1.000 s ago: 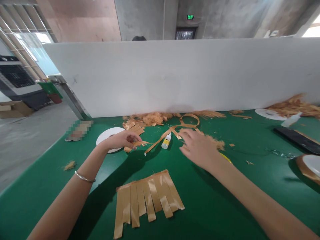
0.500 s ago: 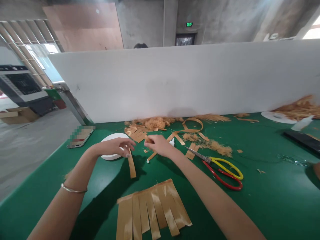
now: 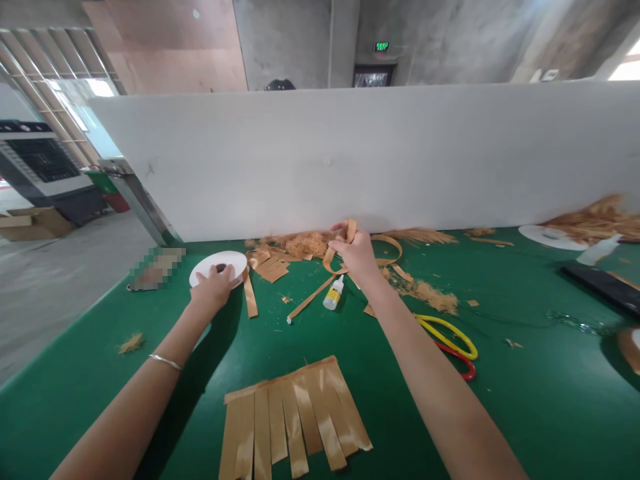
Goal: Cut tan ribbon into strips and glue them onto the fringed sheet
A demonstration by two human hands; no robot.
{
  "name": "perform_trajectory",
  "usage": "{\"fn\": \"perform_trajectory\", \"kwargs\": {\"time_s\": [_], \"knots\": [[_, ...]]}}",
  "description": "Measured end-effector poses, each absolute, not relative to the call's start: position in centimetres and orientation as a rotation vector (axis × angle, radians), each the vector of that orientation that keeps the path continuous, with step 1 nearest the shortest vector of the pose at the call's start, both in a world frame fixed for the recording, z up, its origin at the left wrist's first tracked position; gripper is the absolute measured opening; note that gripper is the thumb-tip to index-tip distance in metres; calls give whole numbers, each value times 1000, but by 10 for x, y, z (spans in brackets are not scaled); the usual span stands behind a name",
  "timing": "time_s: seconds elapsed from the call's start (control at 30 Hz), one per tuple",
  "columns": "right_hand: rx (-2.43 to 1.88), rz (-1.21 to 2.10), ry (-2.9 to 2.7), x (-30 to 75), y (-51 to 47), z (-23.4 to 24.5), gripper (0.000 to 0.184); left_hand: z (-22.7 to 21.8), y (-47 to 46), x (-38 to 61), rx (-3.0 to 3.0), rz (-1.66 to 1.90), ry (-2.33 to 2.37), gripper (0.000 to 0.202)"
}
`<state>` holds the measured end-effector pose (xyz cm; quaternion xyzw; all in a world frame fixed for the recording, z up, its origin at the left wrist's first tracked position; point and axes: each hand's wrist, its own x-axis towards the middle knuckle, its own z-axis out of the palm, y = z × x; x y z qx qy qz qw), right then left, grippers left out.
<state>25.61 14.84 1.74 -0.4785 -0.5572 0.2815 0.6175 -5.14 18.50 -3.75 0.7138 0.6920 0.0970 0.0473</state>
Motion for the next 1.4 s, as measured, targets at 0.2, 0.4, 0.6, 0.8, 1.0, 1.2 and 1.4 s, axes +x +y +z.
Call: {"fn": "perform_trajectory", "kwargs": {"time_s": [0.2,0.4,0.6,0.8,1.0,1.2,1.4], "knots": [[-1075,666,-1294,248,147,20,31,-27,195,-63,2206,575,2030,44],[-1033,734,-1503,238,136,24,33,1,174,-34,2204,687,1812,33],[-789,941,-1733,224,118,31,37,28,135,29,1991,842,827,56],[-894,925,-1777,221,111,37,31,28,124,36,1716,769,832,26],[-1026,670,-1699,232,118,38,24,29,127,29,1671,668,882,22],[-1038,675,-1645,233,116,39,24,33,125,28,1619,560,881,17],[-1033,721,-1728,217,106,39,23,37,117,35,1532,648,802,21]]}}
